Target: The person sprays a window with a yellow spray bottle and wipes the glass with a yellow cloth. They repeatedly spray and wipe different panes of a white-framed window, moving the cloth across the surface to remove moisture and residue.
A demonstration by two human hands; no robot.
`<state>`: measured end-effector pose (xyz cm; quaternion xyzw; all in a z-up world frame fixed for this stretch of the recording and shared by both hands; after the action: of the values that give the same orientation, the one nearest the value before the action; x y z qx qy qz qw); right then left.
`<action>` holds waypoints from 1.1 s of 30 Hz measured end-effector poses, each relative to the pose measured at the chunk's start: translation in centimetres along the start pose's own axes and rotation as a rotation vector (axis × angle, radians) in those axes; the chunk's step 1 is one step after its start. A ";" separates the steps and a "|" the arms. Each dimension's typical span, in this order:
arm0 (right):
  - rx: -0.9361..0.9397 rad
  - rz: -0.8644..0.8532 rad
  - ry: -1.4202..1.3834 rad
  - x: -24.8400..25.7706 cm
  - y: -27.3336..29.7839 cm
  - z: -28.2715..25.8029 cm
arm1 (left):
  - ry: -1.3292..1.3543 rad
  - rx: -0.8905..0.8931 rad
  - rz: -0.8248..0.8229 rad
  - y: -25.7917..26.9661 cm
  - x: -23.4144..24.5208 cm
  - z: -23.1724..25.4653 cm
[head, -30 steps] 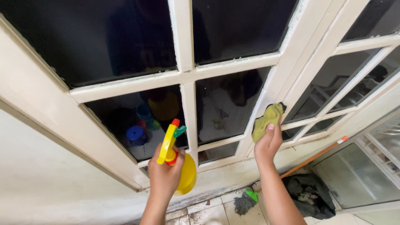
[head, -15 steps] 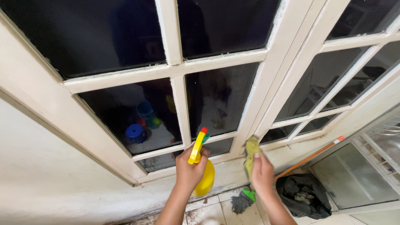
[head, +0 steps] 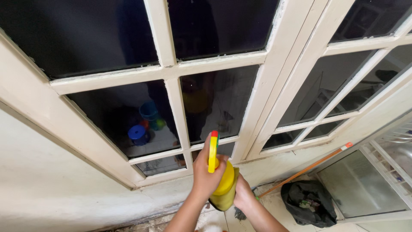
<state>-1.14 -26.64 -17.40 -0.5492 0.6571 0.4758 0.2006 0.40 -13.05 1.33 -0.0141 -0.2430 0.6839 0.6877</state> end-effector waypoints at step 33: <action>0.435 0.202 0.261 3.8 2.7 -15.8 | -0.144 -0.124 0.011 -4.5 1.1 0.2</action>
<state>-0.72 -42.12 -11.88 -0.4818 0.8155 0.2662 0.1789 4.47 -12.37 3.43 -0.0089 -0.3336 0.6704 0.6627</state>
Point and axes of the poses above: each hand's wrist, its own y-axis away from the middle knuckle, its own x-axis out of the back of the hand, z = x × y, the point moved 4 cm from there along -y, towards the middle knuckle, and after that the axes turned 12 degrees about -y, right-handed, at the moved point
